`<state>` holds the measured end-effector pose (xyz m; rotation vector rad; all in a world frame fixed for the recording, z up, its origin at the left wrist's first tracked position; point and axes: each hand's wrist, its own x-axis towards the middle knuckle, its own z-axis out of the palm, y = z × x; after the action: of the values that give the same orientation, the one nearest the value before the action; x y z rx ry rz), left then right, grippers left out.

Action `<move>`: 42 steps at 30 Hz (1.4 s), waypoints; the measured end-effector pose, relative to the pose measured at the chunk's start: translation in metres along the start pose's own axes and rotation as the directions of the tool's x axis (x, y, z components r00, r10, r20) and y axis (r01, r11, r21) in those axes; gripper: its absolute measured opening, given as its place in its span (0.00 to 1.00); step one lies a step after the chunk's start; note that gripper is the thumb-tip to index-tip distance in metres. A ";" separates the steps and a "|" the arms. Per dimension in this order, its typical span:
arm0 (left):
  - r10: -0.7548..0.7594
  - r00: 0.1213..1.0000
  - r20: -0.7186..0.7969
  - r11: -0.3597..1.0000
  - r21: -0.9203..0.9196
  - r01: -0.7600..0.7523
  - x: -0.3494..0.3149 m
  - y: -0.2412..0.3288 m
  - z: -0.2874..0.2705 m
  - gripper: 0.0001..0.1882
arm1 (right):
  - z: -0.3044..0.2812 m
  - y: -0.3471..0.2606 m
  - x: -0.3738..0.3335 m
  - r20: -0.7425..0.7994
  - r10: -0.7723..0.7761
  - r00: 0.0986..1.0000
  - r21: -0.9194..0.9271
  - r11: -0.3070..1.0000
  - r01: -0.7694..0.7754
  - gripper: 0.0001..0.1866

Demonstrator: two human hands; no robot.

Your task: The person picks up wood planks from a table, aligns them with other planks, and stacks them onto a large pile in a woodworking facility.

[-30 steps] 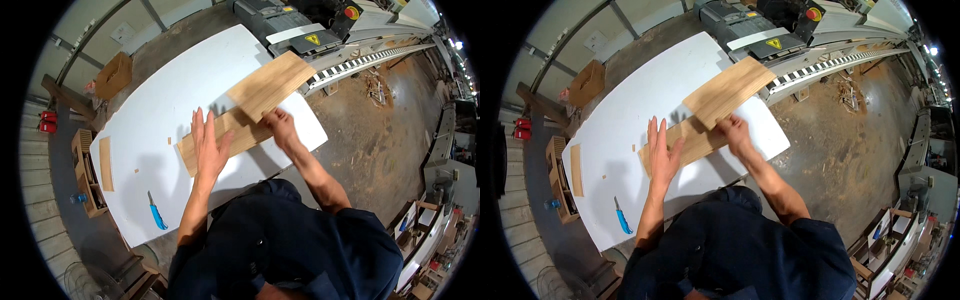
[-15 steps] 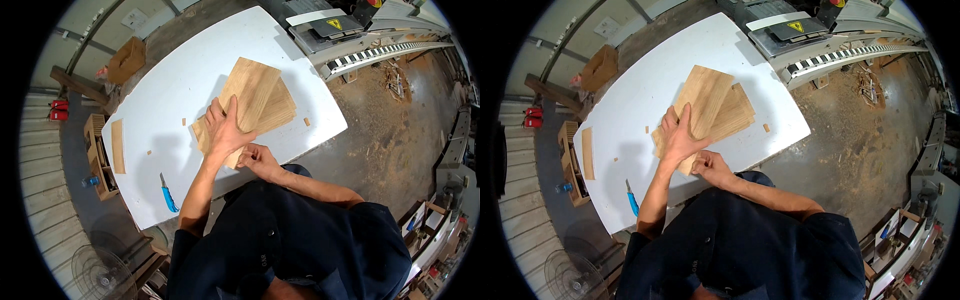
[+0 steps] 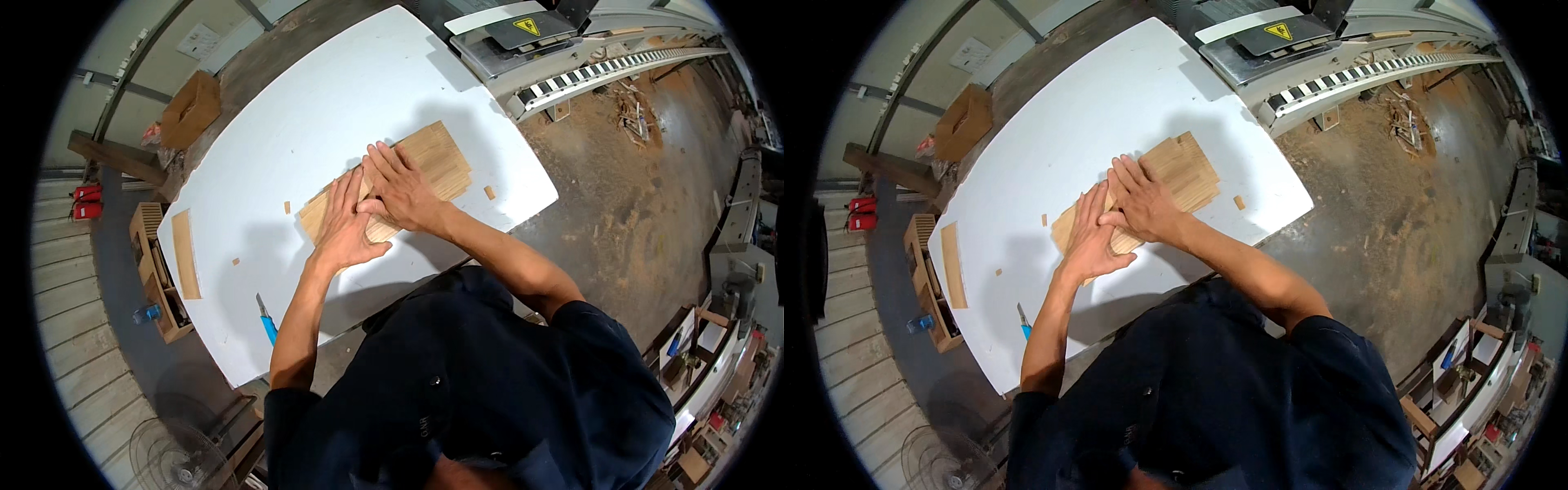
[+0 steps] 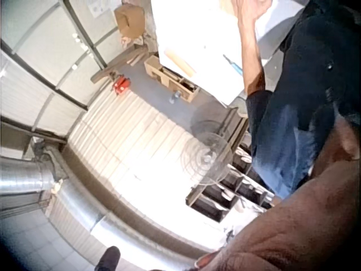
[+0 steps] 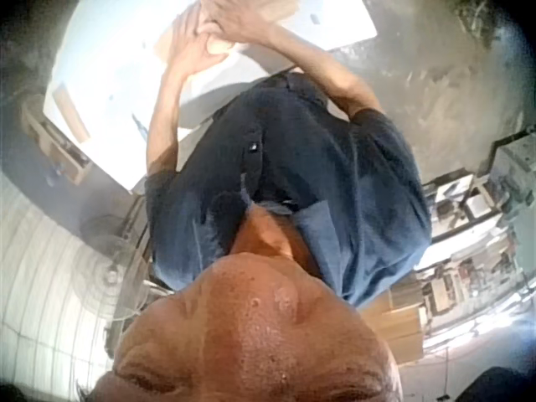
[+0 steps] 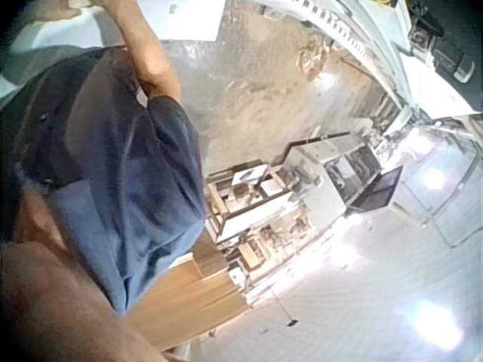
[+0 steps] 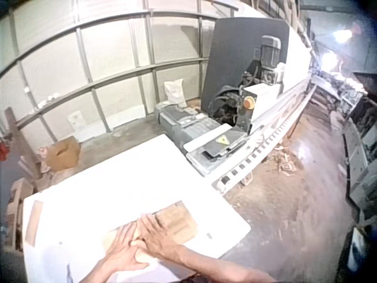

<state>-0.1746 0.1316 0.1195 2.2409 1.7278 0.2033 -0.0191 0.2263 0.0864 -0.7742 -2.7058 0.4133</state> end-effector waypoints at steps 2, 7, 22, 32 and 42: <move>0.000 1.000 -0.017 1.000 -0.024 0.000 0.001 0.005 -0.003 0.54 | -0.004 0.025 0.006 -0.033 0.090 0.995 -0.130 0.987 -0.093 0.44; -0.138 0.984 -0.111 0.990 0.016 0.140 -0.010 0.011 -0.004 0.55 | -0.014 0.130 0.005 -0.027 0.589 0.808 0.023 0.808 -0.588 0.42; -0.637 0.676 0.370 -0.277 -0.928 0.248 -0.027 -0.031 0.028 0.39 | -0.066 0.104 -0.014 0.544 0.637 0.546 0.479 0.299 -0.825 0.54; -0.670 0.719 0.185 -0.068 -0.980 0.189 -0.026 -0.021 0.014 0.38 | -0.056 0.106 -0.043 0.411 0.469 0.782 0.814 0.199 -0.547 0.34; -0.624 0.681 -0.382 0.670 -0.710 0.216 -0.082 0.001 0.063 0.45 | -0.027 0.080 -0.094 0.081 0.356 0.931 0.822 0.504 -0.264 0.54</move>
<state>-0.1767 0.0424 0.0661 1.2535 2.0356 1.2919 0.1046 0.2451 0.0644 -0.9138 -1.8614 1.5458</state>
